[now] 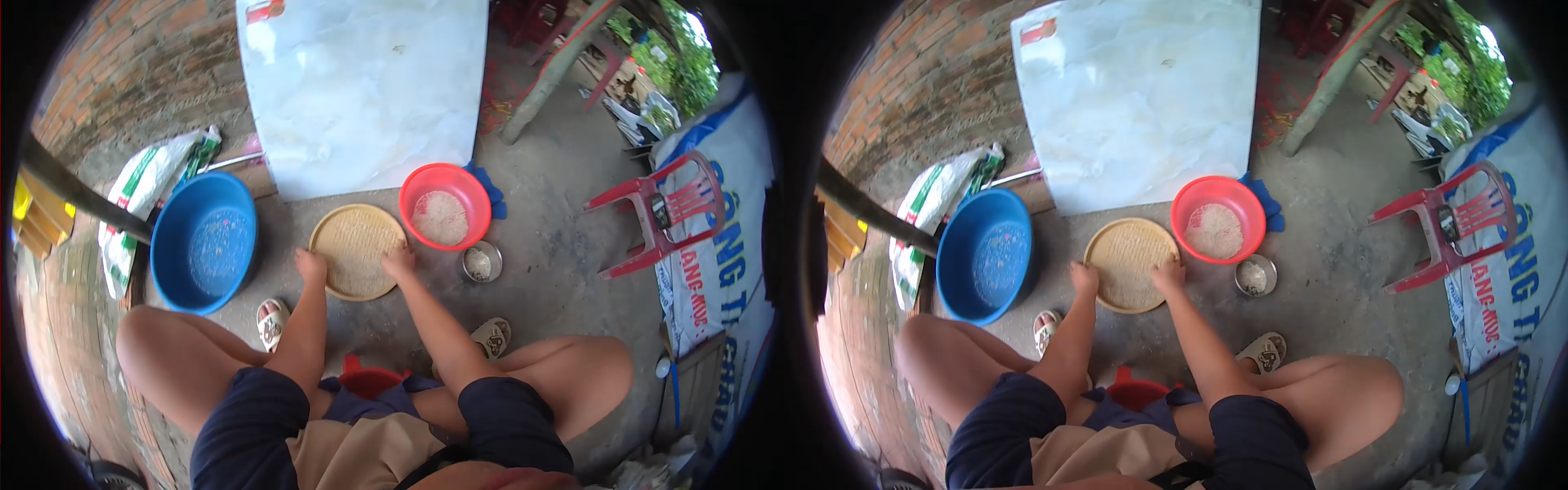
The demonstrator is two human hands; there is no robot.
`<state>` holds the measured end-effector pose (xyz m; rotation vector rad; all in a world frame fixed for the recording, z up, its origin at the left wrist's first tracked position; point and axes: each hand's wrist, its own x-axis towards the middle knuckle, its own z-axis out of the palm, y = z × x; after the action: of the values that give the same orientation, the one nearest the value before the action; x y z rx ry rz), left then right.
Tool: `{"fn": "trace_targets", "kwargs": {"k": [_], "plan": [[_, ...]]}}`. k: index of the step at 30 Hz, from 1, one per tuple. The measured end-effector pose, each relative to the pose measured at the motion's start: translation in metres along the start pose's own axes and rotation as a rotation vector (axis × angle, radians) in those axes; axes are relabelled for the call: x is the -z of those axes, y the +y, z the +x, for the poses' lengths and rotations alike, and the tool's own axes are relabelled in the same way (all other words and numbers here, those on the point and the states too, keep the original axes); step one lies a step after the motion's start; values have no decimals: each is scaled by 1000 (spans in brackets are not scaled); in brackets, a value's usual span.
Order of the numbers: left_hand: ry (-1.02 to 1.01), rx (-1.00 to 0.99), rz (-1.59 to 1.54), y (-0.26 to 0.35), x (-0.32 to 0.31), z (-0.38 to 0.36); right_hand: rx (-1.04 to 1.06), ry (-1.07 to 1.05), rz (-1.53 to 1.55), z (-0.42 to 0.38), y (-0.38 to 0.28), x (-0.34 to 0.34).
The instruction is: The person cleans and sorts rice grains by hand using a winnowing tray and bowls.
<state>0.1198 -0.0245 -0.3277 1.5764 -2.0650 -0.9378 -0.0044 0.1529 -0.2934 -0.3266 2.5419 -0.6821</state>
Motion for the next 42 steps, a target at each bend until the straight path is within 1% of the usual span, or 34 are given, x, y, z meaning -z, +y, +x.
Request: {"fn": "trace_targets", "kwargs": {"k": [1, 2, 3, 4, 5, 6, 7, 9, 10, 11, 12, 13, 14, 15, 16, 18, 20, 22, 23, 24, 26, 27, 28, 30, 31, 32, 34, 36, 37, 38, 39, 40, 41, 42], "plan": [[-51, 42, -15, 4, 4, -3, 35, 59, 106, -8, 3, -3], [-48, 64, -24, 0, 1, -2, -47, 88, 136, -11, 3, -3], [-48, 20, -45, -9, -4, 0, -72, 154, 43, -9, 6, -1], [-44, -8, -63, -17, -6, 0, -93, 177, 66, -9, 6, 1], [-59, -31, -61, -15, 1, -6, -133, 271, -48, -8, 8, 2], [-74, 48, -45, -13, 6, -10, -168, 362, -170, -6, 13, 6], [-86, 131, -26, -8, 8, -13, -177, 374, -165, 4, 21, 9], [-59, 119, -57, -9, 10, -16, -228, 91, 152, 25, 35, 6], [-26, 115, -86, -14, 13, -19, -232, 82, 156, 27, 34, 2], [-27, 118, -71, -8, 23, -23, -207, 79, 322, 27, 28, -2], [-24, 82, -49, 5, 27, -23, -183, 78, 483, 30, 22, -5], [-22, 51, -24, 20, 30, -23, -121, 132, 402, 16, 2, 3], [12, -44, -9, 24, 24, -9, -61, 181, 319, -5, -27, 18], [-20, -122, 40, 46, 33, 0, -33, 288, 282, -9, -49, 23], [-1, -221, 46, 60, 34, 13, 2, 400, 246, -7, -68, 32], [-44, -262, -7, 82, 44, 29, -72, 372, 183, -14, -88, 67], [-45, -260, -34, 69, 44, 55, -224, 270, 244, -15, -78, 86], [-212, -220, -260, 46, 40, 78, -411, 352, 262, -13, -62, 81], [-274, -173, -336, 46, 50, 71, -439, 448, 275, -11, -50, 74], [-274, -179, -347, 56, 54, 67, -433, 460, 275, -2, -42, 72], [-375, 51, -660, 53, 61, 52, -132, 382, 575, 10, -17, 53], [-437, 70, -701, 51, 58, 60, -136, 253, 823, 27, -16, 42], [-432, 62, -707, 58, 58, 69, -126, 256, 825, 32, -26, 49], [-503, -49, -660, 81, 57, 94, 44, 233, 1132, 34, -55, 74], [-479, -89, -544, 90, 49, 123, 120, 268, 1192, 38, -71, 94], [-477, -112, -532, 122, 62, 126, 192, 302, 1249, 41, -87, 122], [-509, -186, -530, 190, 108, 122, 87, 32, 1413, 20, -116, 200], [-546, -286, -495, 237, 140, 134, 108, -122, 1257, 14, -135, 260], [-556, -301, -455, 255, 150, 139, 166, -164, 1059, 7, -144, 288], [-587, -263, -362, 266, 157, 148, 214, -209, 865, -3, -151, 307], [-644, -237, -338, 269, 167, 142, 201, -211, 867, -11, -156, 317], [-699, -218, -314, 279, 181, 135, 181, -177, 683, -17, -162, 328], [-703, -221, -310, 291, 200, 118, 163, -143, 500, -22, -166, 335], [-695, -162, -337, 297, 219, 89, 158, -146, 504, -26, -165, 337]]}}
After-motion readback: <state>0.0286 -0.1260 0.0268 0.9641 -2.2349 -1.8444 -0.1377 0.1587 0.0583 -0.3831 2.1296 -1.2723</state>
